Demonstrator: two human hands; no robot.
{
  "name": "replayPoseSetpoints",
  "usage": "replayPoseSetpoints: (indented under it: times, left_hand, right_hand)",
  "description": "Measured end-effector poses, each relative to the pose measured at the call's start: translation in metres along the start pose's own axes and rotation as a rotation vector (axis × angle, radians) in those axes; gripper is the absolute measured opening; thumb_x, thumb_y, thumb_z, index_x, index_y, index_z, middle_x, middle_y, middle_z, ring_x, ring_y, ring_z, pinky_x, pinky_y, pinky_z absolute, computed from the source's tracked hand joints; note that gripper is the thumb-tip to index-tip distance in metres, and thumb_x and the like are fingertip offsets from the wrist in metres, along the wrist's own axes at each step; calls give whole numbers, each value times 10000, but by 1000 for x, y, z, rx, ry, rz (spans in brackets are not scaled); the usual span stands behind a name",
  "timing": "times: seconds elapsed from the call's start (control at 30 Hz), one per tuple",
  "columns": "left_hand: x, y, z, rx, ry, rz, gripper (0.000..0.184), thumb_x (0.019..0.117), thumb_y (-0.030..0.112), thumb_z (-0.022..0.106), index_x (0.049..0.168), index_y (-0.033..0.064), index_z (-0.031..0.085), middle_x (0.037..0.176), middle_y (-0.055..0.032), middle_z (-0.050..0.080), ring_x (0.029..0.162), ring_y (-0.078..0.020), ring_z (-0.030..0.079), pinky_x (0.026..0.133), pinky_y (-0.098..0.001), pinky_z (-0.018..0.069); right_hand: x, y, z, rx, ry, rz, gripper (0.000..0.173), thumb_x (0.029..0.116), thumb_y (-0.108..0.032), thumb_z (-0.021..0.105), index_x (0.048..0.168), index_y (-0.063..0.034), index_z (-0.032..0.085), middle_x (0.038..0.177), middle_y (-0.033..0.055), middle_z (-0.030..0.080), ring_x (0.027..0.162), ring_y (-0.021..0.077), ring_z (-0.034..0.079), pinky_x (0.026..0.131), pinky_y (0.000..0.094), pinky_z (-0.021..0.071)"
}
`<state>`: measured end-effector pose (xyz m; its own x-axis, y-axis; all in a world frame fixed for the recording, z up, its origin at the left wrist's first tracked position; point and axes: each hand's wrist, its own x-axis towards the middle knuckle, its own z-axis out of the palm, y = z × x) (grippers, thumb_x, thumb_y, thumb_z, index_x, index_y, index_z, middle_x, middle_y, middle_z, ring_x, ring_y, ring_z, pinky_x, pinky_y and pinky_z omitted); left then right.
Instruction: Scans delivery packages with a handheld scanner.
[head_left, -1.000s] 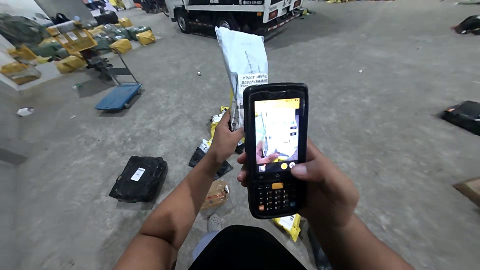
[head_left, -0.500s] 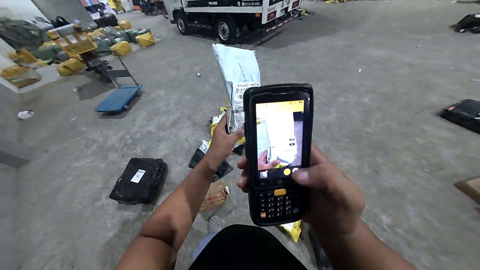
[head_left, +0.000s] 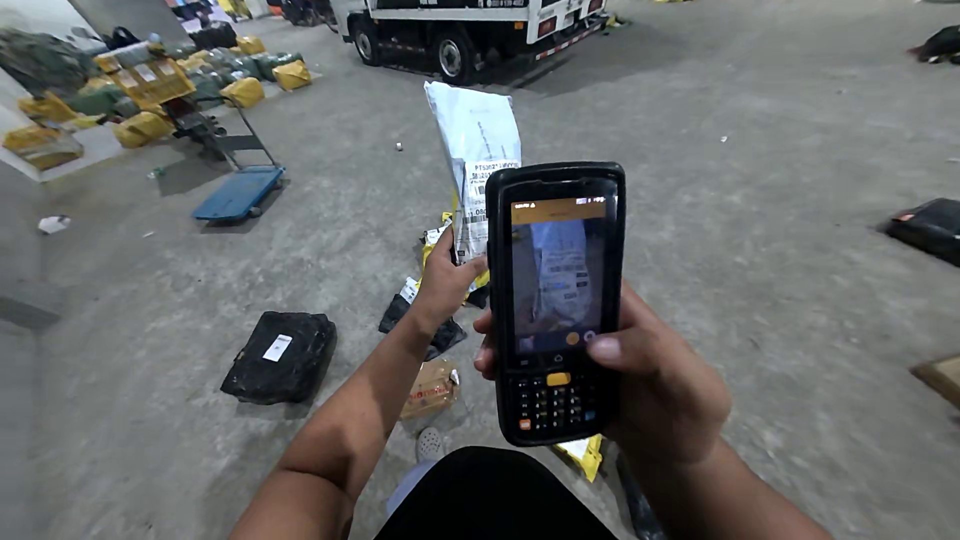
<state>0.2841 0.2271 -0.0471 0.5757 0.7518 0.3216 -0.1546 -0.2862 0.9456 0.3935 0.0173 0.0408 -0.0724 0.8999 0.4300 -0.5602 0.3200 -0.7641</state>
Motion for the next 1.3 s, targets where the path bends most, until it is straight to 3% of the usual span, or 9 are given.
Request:
replayPoseSetpoints:
  times: [0.4, 0.53, 0.77, 0.87, 0.97, 1.03, 1.1, 1.17, 1.3]
  left_hand:
    - [-5, -3, -3, 3, 17, 7, 670, 925, 120, 754, 1514, 148, 434, 1261, -98, 668, 1046, -189, 695, 855, -383, 615]
    - [-38, 44, 2, 21, 37, -93, 691, 852, -9, 709, 1465, 151, 432, 1144, -18, 653, 923, -40, 654, 794, -224, 572]
    - [-51, 39, -4, -15, 45, -82, 696, 843, -13, 692, 1467, 148, 428, 1116, -5, 657, 881, -22, 652, 763, -197, 568]
    - [-52, 13, -15, -9, 68, -165, 772, 844, -13, 675, 1524, 218, 394, 1176, -32, 659, 899, -77, 666, 738, -261, 585]
    - [-53, 4, -27, 30, 128, -344, 746, 877, -35, 640, 1527, 261, 423, 1266, -65, 653, 979, -157, 672, 787, -367, 591]
    - [-59, -18, -39, 115, 179, -402, 663, 891, -13, 620, 1489, 240, 487, 1236, -74, 671, 963, -170, 671, 793, -400, 581]
    - [-67, -68, -60, 250, 198, -410, 559, 912, 1, 613, 1433, 193, 550, 1242, -125, 682, 1003, -247, 693, 819, -496, 589]
    - [-90, -118, -84, 449, 151, -393, 496, 908, 12, 590, 1391, 122, 573, 1260, -148, 670, 1085, -262, 678, 901, -519, 577]
    - [-174, -186, -121, 770, -50, -688, 475, 922, 71, 617, 1394, 53, 572, 1367, -220, 594, 1272, -348, 582, 1084, -547, 475]
  right_hand:
    - [-2, 2, 5, -33, 11, 3, 583, 919, -225, 545, 1473, -158, 375, 1217, 272, 621, 1040, 387, 679, 895, 530, 584]
    - [-2, 5, 8, -39, 36, -8, 561, 907, -210, 555, 1441, -139, 400, 1157, 259, 643, 1027, 389, 684, 893, 537, 584]
    - [-4, 12, 13, -52, 45, -10, 503, 928, -173, 550, 1413, -141, 422, 1123, 246, 663, 996, 379, 701, 880, 526, 597]
    - [-6, 16, 12, -38, 42, 16, 509, 937, -168, 550, 1421, -137, 397, 1130, 249, 654, 1000, 379, 698, 885, 528, 597]
    - [-11, 21, 8, -32, 92, 69, 581, 913, -231, 568, 1457, -159, 377, 1161, 269, 648, 1001, 393, 694, 873, 532, 591]
    - [-14, 24, 5, -24, 129, 100, 631, 912, -261, 572, 1497, -196, 344, 1195, 277, 642, 1021, 407, 691, 873, 537, 592]
    - [-14, 30, 1, -21, 162, 119, 650, 918, -256, 552, 1517, -212, 303, 1235, 281, 625, 1060, 422, 678, 889, 552, 586]
    - [-13, 35, -4, -32, 202, 143, 584, 928, -252, 531, 1475, -189, 334, 1254, 270, 618, 1087, 416, 669, 897, 553, 580]
    - [-5, 46, -13, -32, 315, 230, 520, 950, -200, 448, 1461, -185, 351, 1238, 249, 635, 1080, 401, 681, 890, 554, 590]
